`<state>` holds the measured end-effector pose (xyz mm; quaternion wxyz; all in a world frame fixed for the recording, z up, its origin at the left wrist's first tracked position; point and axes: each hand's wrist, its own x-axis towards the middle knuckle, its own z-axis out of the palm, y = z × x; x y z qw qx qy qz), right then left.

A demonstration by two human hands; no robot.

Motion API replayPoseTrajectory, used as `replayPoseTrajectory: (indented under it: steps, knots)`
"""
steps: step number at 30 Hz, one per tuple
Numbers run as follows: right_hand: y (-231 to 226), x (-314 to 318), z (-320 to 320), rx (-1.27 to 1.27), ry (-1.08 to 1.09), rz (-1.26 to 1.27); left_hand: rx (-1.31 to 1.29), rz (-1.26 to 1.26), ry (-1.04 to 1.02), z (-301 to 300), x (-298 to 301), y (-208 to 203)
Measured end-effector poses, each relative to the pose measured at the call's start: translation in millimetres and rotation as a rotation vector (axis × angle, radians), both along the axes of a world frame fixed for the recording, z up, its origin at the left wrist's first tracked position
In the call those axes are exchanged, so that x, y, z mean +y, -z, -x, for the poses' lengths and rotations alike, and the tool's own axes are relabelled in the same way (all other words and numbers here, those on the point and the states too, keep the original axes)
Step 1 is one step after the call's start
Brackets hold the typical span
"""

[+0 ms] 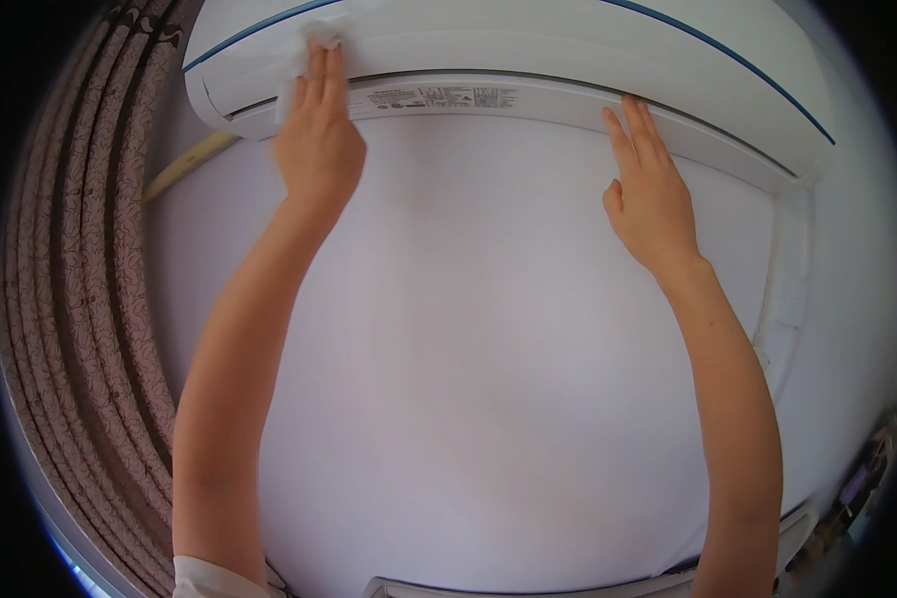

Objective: The person wipes the exterior surface and lower vents of a wall-mounted air conditioning unit with a cloth.

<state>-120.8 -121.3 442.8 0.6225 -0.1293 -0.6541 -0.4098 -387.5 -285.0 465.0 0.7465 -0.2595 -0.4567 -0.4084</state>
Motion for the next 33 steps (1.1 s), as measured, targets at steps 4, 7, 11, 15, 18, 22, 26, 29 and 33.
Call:
replayPoseTrajectory:
  steps: [4, 7, 11, 15, 18, 22, 26, 29, 33]
  knots:
    - [6.6, -14.7, -1.9, -0.068, 0.012, -0.085, 0.188, 0.09, 0.026, -40.0, 24.2, -4.4]
    - [5.5, -25.0, -1.5, -0.138, -0.018, -0.142, 0.227, 0.184, 0.047, -77.4, 41.0, -3.5]
    - [0.3, -41.3, 2.2, -0.157, -0.154, -0.218, 0.304, 0.296, 0.082, -105.4, 48.6, -5.4]
    - [-10.0, -51.3, 11.2, -0.221, -0.181, -0.256, 0.339, 0.369, 0.099, -101.0, 42.0, -6.4]
    - [-20.4, -61.2, 22.0, -0.248, -0.103, -0.316, 0.463, 0.429, 0.408, -90.8, 28.8, -13.9]
    - [-36.6, -64.5, 38.6, -0.207, -0.165, -0.342, 0.393, 0.539, 0.738, -89.4, 14.7, -16.3]
    - [-44.4, -67.1, 51.1, -0.102, -0.19, -0.377, 0.378, 0.46, 0.793, -84.1, 7.0, -16.5]
    - [-50.7, -64.9, 56.1, 0.007, 0.027, -0.437, 0.384, 0.264, 0.533, -81.7, -0.4, -9.4]
    - [-52.7, -65.9, 63.6, 0.071, 0.186, -0.505, 0.276, 0.107, 0.23, -56.3, -0.5, -3.2]
